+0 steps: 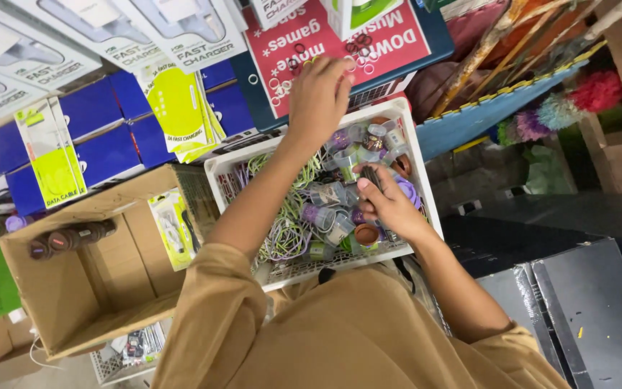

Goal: The person coils loose charging and data cables by hand, wrapping the cord around their fingers to form a looped bundle, and places each finished coil into a cardboard box. They take new cables one at a time from a white basket filled with tangled cables and small containers.

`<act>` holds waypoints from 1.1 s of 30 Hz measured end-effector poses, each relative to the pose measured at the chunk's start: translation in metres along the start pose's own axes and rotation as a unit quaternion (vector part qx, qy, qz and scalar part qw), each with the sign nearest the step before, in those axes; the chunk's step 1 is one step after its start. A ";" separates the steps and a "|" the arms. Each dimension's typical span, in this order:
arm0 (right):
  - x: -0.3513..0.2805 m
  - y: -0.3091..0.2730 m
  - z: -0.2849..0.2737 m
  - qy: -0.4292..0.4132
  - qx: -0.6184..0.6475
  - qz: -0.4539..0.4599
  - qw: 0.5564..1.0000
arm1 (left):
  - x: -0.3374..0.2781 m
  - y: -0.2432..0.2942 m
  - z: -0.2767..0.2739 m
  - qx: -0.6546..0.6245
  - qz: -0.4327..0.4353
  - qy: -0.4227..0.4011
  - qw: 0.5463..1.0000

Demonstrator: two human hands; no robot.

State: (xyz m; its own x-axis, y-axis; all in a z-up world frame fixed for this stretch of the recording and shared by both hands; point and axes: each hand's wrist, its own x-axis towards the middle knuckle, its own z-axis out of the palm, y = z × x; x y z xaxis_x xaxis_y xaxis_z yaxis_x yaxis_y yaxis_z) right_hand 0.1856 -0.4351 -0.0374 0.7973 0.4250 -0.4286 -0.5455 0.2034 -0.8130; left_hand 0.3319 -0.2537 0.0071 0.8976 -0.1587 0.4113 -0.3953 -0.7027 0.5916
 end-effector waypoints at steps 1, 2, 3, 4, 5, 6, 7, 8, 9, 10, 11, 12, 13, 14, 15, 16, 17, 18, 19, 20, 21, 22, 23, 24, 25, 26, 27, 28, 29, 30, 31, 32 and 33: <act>-0.002 -0.003 0.002 0.002 0.001 -0.002 1.000 | 0.010 -0.012 0.009 -0.001 0.002 -0.001 1.000; -0.005 -0.006 0.004 -0.005 0.019 0.012 1.000 | 0.019 -0.024 0.019 0.060 0.026 -0.001 0.998; -0.008 -0.009 0.007 -0.013 0.038 0.026 0.999 | 0.027 -0.036 0.029 0.121 0.049 0.000 0.991; -0.010 -0.007 0.005 -0.008 0.039 0.023 0.999 | 0.031 -0.038 0.031 0.118 0.054 -0.001 0.992; -0.012 -0.005 0.003 -0.017 0.048 0.030 0.998 | 0.034 -0.041 0.033 0.155 0.080 -0.009 0.985; -0.014 -0.002 0.001 -0.027 0.058 0.038 0.997 | 0.038 -0.043 0.035 0.192 0.105 -0.017 0.976; -0.014 -0.002 -0.001 -0.023 0.060 0.035 0.997 | 0.041 -0.042 0.036 0.189 0.110 -0.018 0.976; -0.015 0.000 -0.002 -0.027 0.074 0.043 0.996 | 0.042 -0.043 0.035 0.207 0.119 -0.031 0.971; -0.017 0.002 -0.003 -0.031 0.088 0.052 0.994 | 0.042 -0.043 0.034 0.224 0.129 -0.044 0.965; -0.017 0.002 -0.002 -0.030 0.089 0.051 0.994 | 0.046 -0.045 0.035 0.223 0.131 -0.044 0.965; -0.018 0.002 -0.001 -0.031 0.116 0.057 0.991 | 0.049 -0.047 0.037 0.241 0.143 -0.044 0.959; -0.021 0.003 0.001 -0.031 0.143 0.066 0.987 | 0.049 -0.049 0.038 0.258 0.153 -0.046 0.953; -0.022 0.007 0.002 -0.030 0.145 0.067 0.987 | 0.048 -0.049 0.039 0.257 0.152 -0.049 0.953; -0.021 0.009 0.001 -0.052 0.125 0.058 0.989 | 0.049 -0.049 0.039 0.263 0.152 -0.049 0.951; -0.020 0.012 0.001 -0.074 0.105 0.048 0.991 | 0.051 -0.049 0.040 0.269 0.153 -0.048 0.950; -0.019 0.011 0.002 -0.074 0.105 0.048 0.991 | 0.054 -0.046 0.037 0.269 0.152 -0.048 0.950; -0.018 0.011 0.004 -0.061 0.113 0.063 0.990 | 0.057 -0.043 0.034 0.248 0.137 -0.050 0.958; -0.019 0.012 0.005 -0.047 0.122 0.080 0.988 | 0.058 -0.039 0.031 0.225 0.121 -0.053 0.965; -0.022 0.009 0.007 -0.047 0.122 0.081 0.988 | 0.057 -0.046 0.035 0.225 0.120 -0.054 0.965; -0.022 0.005 0.009 -0.043 0.121 0.100 0.987 | 0.058 -0.052 0.039 0.202 0.111 -0.034 0.972; -0.022 0.001 0.010 -0.039 0.120 0.120 0.985 | 0.060 -0.058 0.043 0.179 0.102 -0.014 0.978; -0.022 0.002 0.010 -0.038 0.121 0.121 0.985 | 0.058 -0.060 0.041 0.179 0.101 -0.015 0.978; -0.022 0.003 0.009 -0.047 0.103 0.100 0.988 | 0.056 -0.062 0.039 0.175 0.105 0.003 0.979; -0.021 0.004 0.009 -0.056 0.085 0.080 0.992 | 0.054 -0.064 0.038 0.170 0.109 0.022 0.979; -0.022 0.007 0.008 -0.055 0.085 0.081 0.992 | 0.052 -0.060 0.034 0.169 0.108 0.021 0.979; -0.021 0.011 0.007 -0.059 0.081 0.083 0.992 | 0.049 -0.057 0.029 0.156 0.100 0.013 0.983; -0.021 0.014 0.007 -0.063 0.076 0.085 0.991 | 0.047 -0.054 0.024 0.143 0.092 0.005 0.985; -0.021 0.017 0.006 -0.063 0.076 0.086 0.991 | 0.042 -0.044 0.015 0.143 0.091 0.004 0.986; -0.021 0.020 0.006 -0.080 0.107 0.085 0.987 | 0.036 -0.034 0.005 0.114 0.072 -0.015 0.991; -0.022 0.025 0.007 -0.098 0.137 0.088 0.982 | 0.028 -0.025 -0.005 0.087 0.050 -0.034 0.994; -0.024 0.025 0.010 -0.100 0.137 0.091 0.981 | 0.016 -0.017 -0.015 0.088 0.046 -0.034 0.995; -0.025 0.024 0.012 -0.099 0.154 0.094 0.979 | 0.004 -0.008 -0.026 0.043 0.052 -0.035 0.997; -0.025 0.023 0.015 -0.097 0.171 0.096 0.976 | -0.007 0.000 -0.037 -0.002 0.057 -0.036 0.998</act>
State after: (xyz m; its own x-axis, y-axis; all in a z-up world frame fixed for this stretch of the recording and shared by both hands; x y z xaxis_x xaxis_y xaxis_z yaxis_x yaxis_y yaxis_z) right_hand 0.1489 -0.4277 -0.0395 0.6265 0.6365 -0.4498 -0.7605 0.3730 -0.5314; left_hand 0.3185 -0.2267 0.0303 0.8579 -0.2871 0.4261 -0.4970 -0.6739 0.5467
